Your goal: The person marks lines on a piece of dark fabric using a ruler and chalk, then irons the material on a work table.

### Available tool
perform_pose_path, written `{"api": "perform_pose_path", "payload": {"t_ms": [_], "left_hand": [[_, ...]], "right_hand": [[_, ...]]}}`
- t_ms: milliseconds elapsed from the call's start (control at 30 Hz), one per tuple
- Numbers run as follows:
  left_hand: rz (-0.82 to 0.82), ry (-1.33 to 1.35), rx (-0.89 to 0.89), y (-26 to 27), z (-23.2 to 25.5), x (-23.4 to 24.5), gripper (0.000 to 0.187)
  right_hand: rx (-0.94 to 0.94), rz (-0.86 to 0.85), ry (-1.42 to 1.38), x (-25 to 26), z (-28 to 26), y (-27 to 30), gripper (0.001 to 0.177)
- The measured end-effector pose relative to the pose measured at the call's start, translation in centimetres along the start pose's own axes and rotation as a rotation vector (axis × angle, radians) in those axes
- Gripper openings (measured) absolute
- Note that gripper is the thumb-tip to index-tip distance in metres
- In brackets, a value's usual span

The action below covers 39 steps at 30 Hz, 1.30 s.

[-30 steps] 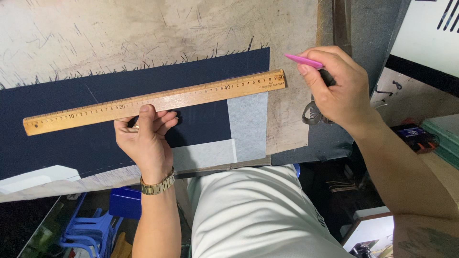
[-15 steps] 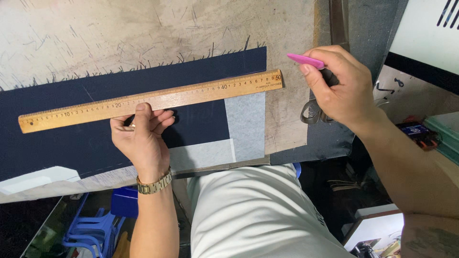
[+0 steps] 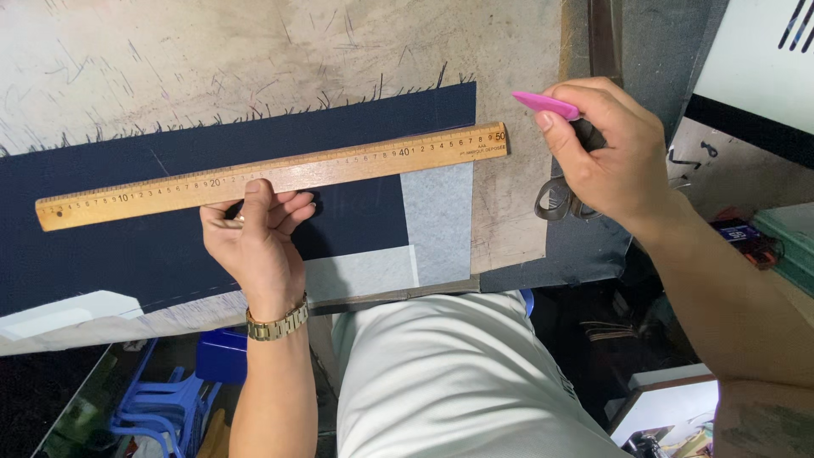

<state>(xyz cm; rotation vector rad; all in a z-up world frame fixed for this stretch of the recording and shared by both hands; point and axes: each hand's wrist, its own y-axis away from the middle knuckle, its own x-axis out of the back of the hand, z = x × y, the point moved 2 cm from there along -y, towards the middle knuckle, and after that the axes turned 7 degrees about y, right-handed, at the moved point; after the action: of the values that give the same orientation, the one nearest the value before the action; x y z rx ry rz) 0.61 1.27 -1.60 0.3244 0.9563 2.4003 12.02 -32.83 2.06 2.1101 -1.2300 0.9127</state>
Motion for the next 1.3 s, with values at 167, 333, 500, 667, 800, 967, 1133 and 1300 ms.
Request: {"api": "perform_pose_path", "payload": {"t_ms": [167,333,500,667,800,967,1133,1300], "left_hand": [[0.003,0.0,-0.004,0.1,0.0,-0.2,0.029],[0.008,0.0,-0.008,0.0,-0.1,-0.2,0.03],[0.01,0.015,-0.009,0.0,-0.2,-0.2,0.03],[0.04,0.017,-0.015,0.0,-0.2,-0.3,0.032],[0.064,0.009,-0.011,0.2,0.0,-0.7,0.032],[0.074,0.023,-0.015,0.4,0.3,-1.0,0.033],[0.081,0.042,-0.014,0.1,0.0,-0.7,0.033],[0.065,0.065,-0.031,-0.1,-0.4,-0.6,0.032]], "right_hand": [[0.018,0.001,0.017,0.1,0.1,-0.1,0.015],[0.011,0.017,0.007,0.0,-0.2,-0.2,0.014],[0.028,0.022,-0.026,-0.1,-0.6,-0.5,0.013],[0.112,0.011,-0.013,0.0,-1.4,-1.3,0.013],[0.175,-0.056,-0.102,-1.2,-2.7,-3.1,0.014],[0.344,-0.249,0.019,-4.0,-5.2,-5.7,0.01],[0.487,-0.31,0.177,-5.3,-6.1,-7.0,0.013],[0.498,-0.331,0.244,-5.8,-6.2,-7.5,0.01]]}}
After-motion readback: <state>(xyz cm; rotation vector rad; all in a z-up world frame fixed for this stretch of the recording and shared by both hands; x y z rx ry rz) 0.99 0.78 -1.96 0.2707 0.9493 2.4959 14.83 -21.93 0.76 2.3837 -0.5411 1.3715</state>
